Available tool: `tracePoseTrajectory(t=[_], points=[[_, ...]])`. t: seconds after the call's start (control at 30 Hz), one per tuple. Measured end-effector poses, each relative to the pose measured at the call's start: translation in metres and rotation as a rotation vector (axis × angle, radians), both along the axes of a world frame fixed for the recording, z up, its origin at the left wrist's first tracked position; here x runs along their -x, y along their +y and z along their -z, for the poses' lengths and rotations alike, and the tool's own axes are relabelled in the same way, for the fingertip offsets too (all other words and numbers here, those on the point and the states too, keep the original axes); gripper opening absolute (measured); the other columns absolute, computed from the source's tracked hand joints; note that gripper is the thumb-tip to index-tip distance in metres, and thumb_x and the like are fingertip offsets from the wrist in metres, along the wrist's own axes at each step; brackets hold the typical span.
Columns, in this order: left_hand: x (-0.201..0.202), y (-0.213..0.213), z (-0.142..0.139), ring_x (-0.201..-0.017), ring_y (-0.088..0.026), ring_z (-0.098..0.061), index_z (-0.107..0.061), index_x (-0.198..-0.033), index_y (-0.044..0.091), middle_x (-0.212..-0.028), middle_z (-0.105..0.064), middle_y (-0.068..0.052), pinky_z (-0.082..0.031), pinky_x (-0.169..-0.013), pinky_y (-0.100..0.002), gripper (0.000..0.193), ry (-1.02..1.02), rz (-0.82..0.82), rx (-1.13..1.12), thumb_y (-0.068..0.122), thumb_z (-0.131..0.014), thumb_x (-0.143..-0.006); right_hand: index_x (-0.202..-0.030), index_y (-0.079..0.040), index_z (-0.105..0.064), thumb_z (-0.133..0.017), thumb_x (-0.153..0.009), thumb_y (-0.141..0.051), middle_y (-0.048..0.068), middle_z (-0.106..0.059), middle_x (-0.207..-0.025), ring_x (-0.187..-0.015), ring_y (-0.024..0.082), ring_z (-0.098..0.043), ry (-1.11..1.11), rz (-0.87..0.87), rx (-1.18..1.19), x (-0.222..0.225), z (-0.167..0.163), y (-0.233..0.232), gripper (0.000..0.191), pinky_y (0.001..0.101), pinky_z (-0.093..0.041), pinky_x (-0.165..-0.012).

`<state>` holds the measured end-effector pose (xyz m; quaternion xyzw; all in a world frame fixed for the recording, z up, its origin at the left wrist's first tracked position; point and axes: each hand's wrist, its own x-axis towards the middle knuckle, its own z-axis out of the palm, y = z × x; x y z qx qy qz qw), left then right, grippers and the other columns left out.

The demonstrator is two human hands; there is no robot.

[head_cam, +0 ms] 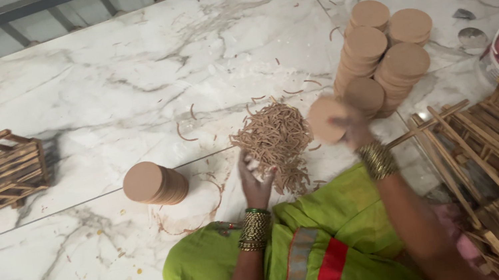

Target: The person sits on the floor and stacks round wooden discs one at a time into piles, taking discs from a large stack and from the floor beside them and building a smaller stack, with a pile of wood shavings nearby.

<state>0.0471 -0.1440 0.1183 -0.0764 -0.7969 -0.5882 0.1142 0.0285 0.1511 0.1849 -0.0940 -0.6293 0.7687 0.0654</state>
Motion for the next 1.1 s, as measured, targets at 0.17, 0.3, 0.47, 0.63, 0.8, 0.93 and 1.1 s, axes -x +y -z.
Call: tracePoseTrajectory(t=[0.17,0.3,0.47,0.63,0.8,0.93,1.1], points=[[0.001,0.003,0.034,-0.125,-0.019,-0.061,-0.043,-0.152,0.001,-0.142,-0.06,-0.011,-0.057,-0.094,-0.032,0.065,-0.528,0.185,-0.86,0.029,-0.067,-0.099,-0.134,0.001,-0.062,-0.077,-0.084,-0.006,0.008,-0.073,-0.113,-0.095,0.017,-0.071,-0.073,-0.317,0.228,-0.029,0.036,-0.109,0.052,0.0333,-0.061,-0.079],[0.0,-0.007,0.039,-0.114,-0.029,-0.065,-0.05,-0.146,-0.009,-0.131,-0.063,-0.02,-0.06,-0.091,-0.041,0.055,-0.535,0.198,-1.082,0.023,-0.067,-0.104,-0.127,0.008,-0.061,-0.078,-0.081,-0.002,0.012,-0.073,-0.111,-0.094,0.021,-0.071,-0.082,-0.32,0.192,-0.021,0.045,-0.146,0.05,0.0375,-0.061,-0.079],[0.001,-0.005,0.031,-0.116,-0.027,-0.066,-0.047,-0.146,0.002,-0.133,-0.063,-0.015,-0.061,-0.093,-0.042,0.055,-0.577,0.176,-1.378,0.03,-0.06,-0.101,-0.135,-0.002,-0.06,-0.067,-0.088,-0.007,0.018,-0.066,-0.131,-0.121,0.036,-0.061,0.425,0.115,-0.957,-0.024,0.045,-0.196,0.048,0.0459,-0.046,-0.107],[-0.002,-0.018,0.018,-0.126,-0.024,-0.061,-0.041,-0.155,0.015,-0.145,-0.058,-0.01,-0.053,-0.106,-0.04,0.055,-0.411,0.194,-1.435,0.039,-0.05,-0.106,-0.145,-0.004,-0.056,-0.053,-0.095,-0.012,0.017,-0.055,-0.149,-0.143,0.038,-0.044,0.522,-0.085,-1.05,-0.047,0.044,-0.217,0.051,0.0476,-0.033,-0.118],[-0.003,-0.031,-0.008,-0.119,-0.031,-0.061,-0.038,-0.157,0.016,-0.14,-0.054,-0.017,-0.052,-0.105,-0.048,0.067,-0.285,0.457,-1.619,0.058,-0.044,-0.105,-0.147,-0.007,-0.055,-0.046,-0.106,-0.016,0.018,-0.057,-0.149,-0.14,0.031,-0.054,0.5,-0.381,-0.622,-0.052,0.023,-0.205,0.043,0.0427,-0.044,-0.114],[-0.002,-0.05,-0.037,-0.113,-0.029,-0.062,-0.039,-0.152,0.017,-0.139,-0.058,-0.017,-0.052,-0.098,-0.047,0.066,-0.402,0.411,-1.508,0.047,-0.059,-0.097,-0.148,-0.009,-0.057,-0.046,-0.106,-0.019,0.017,-0.064,-0.145,-0.115,0.037,-0.057,0.251,-0.432,-0.557,-0.059,0.004,-0.198,0.044,0.0443,-0.049,-0.094],[0.038,-0.106,-0.064,-0.106,-0.021,-0.06,-0.05,-0.149,0.012,-0.137,-0.058,-0.01,-0.052,-0.086,-0.033,0.068,0.072,-0.22,-0.663,0.019,-0.075,-0.087,-0.133,-0.004,-0.064,-0.046,-0.113,-0.03,0.011,-0.062,-0.147,-0.127,0.022,-0.066,0.46,-0.199,-0.252,-0.038,0.009,-0.17,0.037,0.0367,-0.054,-0.107]])
